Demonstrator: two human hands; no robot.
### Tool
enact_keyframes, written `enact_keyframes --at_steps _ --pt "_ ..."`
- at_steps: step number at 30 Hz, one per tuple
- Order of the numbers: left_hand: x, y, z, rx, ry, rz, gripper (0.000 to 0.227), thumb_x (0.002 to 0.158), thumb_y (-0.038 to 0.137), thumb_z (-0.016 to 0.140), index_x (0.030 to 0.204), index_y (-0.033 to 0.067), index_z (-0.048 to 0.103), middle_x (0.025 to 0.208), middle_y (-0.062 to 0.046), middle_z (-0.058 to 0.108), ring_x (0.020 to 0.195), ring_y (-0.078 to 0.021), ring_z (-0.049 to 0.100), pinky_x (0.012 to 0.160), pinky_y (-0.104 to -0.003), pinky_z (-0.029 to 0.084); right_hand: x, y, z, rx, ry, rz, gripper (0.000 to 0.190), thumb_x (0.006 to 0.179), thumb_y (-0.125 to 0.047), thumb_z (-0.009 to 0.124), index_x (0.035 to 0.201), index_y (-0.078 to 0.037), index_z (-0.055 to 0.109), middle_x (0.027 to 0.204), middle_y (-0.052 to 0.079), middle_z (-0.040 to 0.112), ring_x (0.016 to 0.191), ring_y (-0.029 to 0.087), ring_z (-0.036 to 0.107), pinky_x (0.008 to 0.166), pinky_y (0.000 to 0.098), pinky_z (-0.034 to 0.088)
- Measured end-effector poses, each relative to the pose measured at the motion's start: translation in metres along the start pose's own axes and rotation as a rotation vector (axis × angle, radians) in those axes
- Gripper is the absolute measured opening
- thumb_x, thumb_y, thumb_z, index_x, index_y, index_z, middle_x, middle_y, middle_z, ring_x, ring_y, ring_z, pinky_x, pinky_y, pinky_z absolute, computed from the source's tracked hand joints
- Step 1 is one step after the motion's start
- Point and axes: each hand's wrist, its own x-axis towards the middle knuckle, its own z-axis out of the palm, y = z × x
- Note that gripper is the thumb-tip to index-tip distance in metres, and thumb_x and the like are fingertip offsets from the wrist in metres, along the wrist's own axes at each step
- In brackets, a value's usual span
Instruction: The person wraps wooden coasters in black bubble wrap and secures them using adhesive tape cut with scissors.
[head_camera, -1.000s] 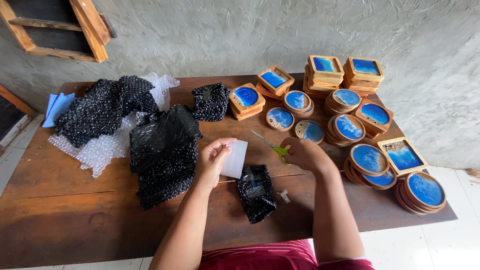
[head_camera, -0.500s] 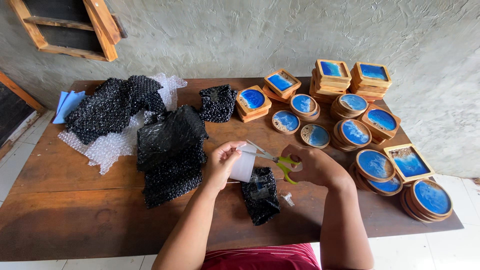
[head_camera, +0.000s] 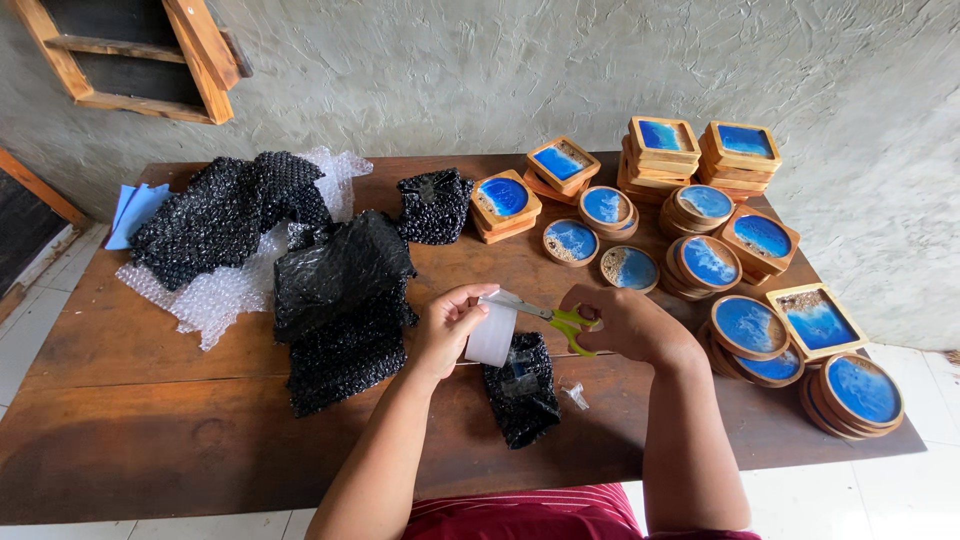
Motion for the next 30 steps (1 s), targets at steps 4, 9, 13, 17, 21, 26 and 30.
enact_keyframes --at_steps 4,9,13,17,21,26,30 --pt "0.003 -0.007 -0.001 0.012 -0.009 0.006 0.027 0.073 -0.002 0.061 0.098 0.0037 0.069 0.057 0.001 0.048 0.056 -0.0017 0.031 0.05 -0.013 0.028 0.002 0.007 0.002 0.01 0.002 0.007 0.032 0.059 -0.022 0.068 0.091 -0.018 0.06 0.064 0.006 0.059 0.06 0.028 0.059 0.057 0.0377 0.045" --pt "0.008 -0.019 -0.009 0.007 -0.061 -0.017 0.032 0.072 -0.004 0.06 0.102 0.0048 0.068 0.055 0.0 0.05 0.053 -0.0016 0.032 0.048 -0.012 0.029 0.002 0.008 0.001 0.009 -0.018 0.015 0.031 0.061 -0.021 0.067 0.091 -0.02 0.062 0.065 0.006 0.058 0.061 0.029 0.059 0.059 0.0376 0.046" --pt "0.007 -0.016 -0.01 0.014 -0.075 -0.013 0.033 0.071 -0.003 0.06 0.101 0.0063 0.068 0.055 0.001 0.048 0.051 -0.0016 0.034 0.047 -0.012 0.031 0.0 0.001 -0.003 0.015 -0.03 0.014 0.029 0.062 -0.021 0.066 0.09 -0.018 0.061 0.064 0.008 0.059 0.06 0.029 0.059 0.059 0.0386 0.045" --pt "0.007 -0.013 -0.009 0.021 -0.082 -0.003 0.033 0.07 -0.005 0.06 0.1 0.0052 0.069 0.055 0.0 0.047 0.05 -0.0027 0.033 0.046 -0.013 0.03 -0.001 0.0 -0.003 0.028 -0.021 0.02 0.027 0.063 -0.02 0.067 0.089 -0.018 0.061 0.063 0.007 0.058 0.059 0.028 0.059 0.058 0.0371 0.046" --pt "0.005 -0.004 -0.007 -0.002 -0.078 -0.035 0.032 0.071 -0.003 0.058 0.101 0.004 0.068 0.056 0.001 0.047 0.052 -0.0018 0.034 0.047 -0.012 0.029 -0.003 0.002 -0.003 0.065 -0.032 0.001 0.025 0.062 -0.018 0.067 0.087 -0.017 0.062 0.059 0.005 0.057 0.057 0.024 0.057 0.057 0.0342 0.045" --pt "0.002 0.007 -0.006 0.016 -0.068 -0.057 0.032 0.072 -0.001 0.058 0.103 0.0042 0.066 0.058 0.002 0.047 0.052 -0.0011 0.036 0.047 -0.012 0.029 -0.006 -0.004 -0.005 0.083 -0.041 0.0 0.026 0.063 -0.017 0.066 0.089 -0.017 0.063 0.059 0.004 0.057 0.057 0.022 0.058 0.057 0.0331 0.046" --pt "0.008 -0.006 -0.012 0.047 -0.08 -0.041 0.03 0.074 0.0 0.059 0.103 0.0043 0.065 0.061 -0.001 0.055 0.053 -0.0028 0.041 0.048 -0.013 0.034 -0.009 -0.015 -0.007 0.065 -0.03 -0.013 0.027 0.063 -0.02 0.067 0.088 -0.014 0.06 0.063 0.009 0.059 0.058 0.027 0.057 0.058 0.0372 0.045"
